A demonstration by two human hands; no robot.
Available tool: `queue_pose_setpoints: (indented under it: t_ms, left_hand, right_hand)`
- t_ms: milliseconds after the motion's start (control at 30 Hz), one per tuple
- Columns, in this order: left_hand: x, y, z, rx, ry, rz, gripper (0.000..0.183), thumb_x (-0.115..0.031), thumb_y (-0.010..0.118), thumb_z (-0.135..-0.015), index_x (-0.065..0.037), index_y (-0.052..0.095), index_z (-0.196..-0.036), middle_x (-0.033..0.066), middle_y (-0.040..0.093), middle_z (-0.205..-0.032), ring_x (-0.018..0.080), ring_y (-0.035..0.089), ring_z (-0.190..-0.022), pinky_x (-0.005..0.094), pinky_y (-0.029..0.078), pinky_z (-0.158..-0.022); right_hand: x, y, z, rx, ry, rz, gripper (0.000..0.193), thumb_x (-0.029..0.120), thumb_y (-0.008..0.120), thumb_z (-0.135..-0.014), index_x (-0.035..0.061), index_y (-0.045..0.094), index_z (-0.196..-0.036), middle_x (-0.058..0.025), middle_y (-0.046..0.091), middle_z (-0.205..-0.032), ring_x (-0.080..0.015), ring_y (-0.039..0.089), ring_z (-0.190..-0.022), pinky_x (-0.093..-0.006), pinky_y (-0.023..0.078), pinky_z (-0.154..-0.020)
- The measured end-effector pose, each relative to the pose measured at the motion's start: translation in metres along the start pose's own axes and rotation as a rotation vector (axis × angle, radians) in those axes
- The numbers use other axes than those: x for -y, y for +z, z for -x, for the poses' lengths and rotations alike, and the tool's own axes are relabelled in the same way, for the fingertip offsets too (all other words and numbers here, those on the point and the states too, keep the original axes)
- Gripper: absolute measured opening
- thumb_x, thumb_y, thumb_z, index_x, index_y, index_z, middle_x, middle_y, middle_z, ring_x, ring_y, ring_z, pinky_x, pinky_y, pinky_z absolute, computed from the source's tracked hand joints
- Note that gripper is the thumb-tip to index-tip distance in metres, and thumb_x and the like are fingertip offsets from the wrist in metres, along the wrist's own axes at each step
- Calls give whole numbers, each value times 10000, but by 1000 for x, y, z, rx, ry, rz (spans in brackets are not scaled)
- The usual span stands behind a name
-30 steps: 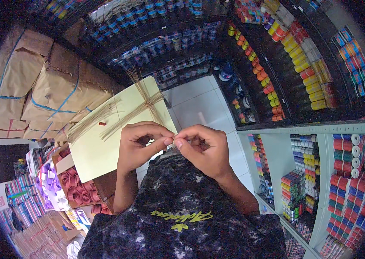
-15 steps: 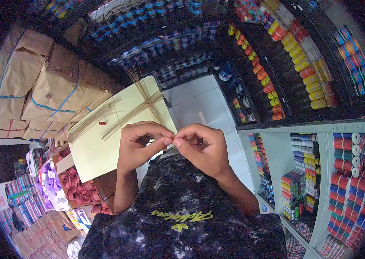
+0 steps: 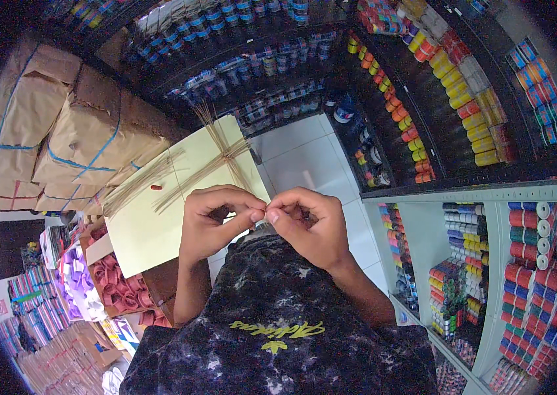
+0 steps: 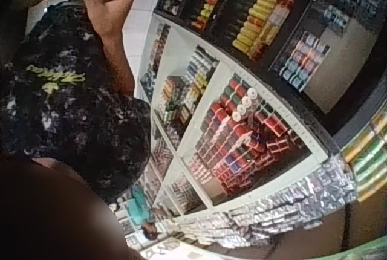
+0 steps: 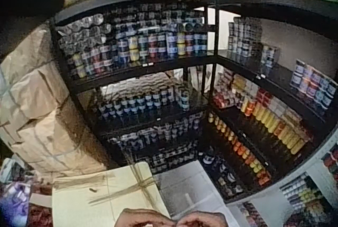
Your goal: Assembling the structural frame of a kite using bamboo sticks and thin string.
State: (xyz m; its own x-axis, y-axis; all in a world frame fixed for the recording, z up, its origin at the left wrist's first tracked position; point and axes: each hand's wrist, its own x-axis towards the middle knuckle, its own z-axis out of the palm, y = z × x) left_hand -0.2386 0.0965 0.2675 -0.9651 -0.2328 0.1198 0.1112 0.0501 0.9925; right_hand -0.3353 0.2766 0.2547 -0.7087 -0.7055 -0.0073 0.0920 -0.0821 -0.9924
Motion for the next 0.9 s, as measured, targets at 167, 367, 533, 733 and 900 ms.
queue_pose_setpoints:
  t_ms: [167, 367, 533, 733, 900]
  left_hand:
    - [-1, -1, 2, 9, -16, -22, 134, 11, 745, -855, 13, 757, -988, 81, 728, -859, 84, 647, -718, 223, 504, -641]
    - [-1, 0, 2, -7, -22, 9, 133, 10, 745, -856, 11, 758, -988, 79, 727, -857, 80, 643, -716, 222, 502, -636]
    - [0, -1, 2, -4, 11, -9, 132, 9, 748, -855, 12, 758, -986, 80, 731, -863, 77, 647, -717, 215, 501, -633]
    - [2, -4, 4, 25, 14, -22, 151, 47, 756, -841, 52, 738, -991, 138, 723, -929, 140, 691, -754, 241, 547, -644]
    - [3, -3, 4, 18, -1, 20, 140, 49, 750, -848, 54, 736, -987, 141, 722, -928, 137, 689, -747, 238, 550, -623]
  right_hand:
    - [1, 1, 0, 9, -2, 0, 116, 100, 718, -912, -8, 701, -951, 35, 653, -778, 10, 514, -669, -171, 386, -578]
    - [0, 1, 1, 8, -12, 2, 105, 92, 717, -911, -6, 699, -946, 42, 643, -767, 17, 494, -655, -170, 366, -564]
    - [1, 1, 2, 10, -6, 6, 94, 86, 716, -909, -2, 699, -937, 49, 635, -756, 21, 469, -641, -172, 343, -551]
    - [1, 2, 3, 9, -14, -2, 84, 79, 712, -909, 0, 699, -932, 53, 631, -752, 22, 463, -639, -174, 334, -548]
    - [1, 4, 4, 6, -9, -38, 82, 81, 712, -907, 4, 701, -932, 59, 614, -733, 21, 449, -629, -176, 315, -539]
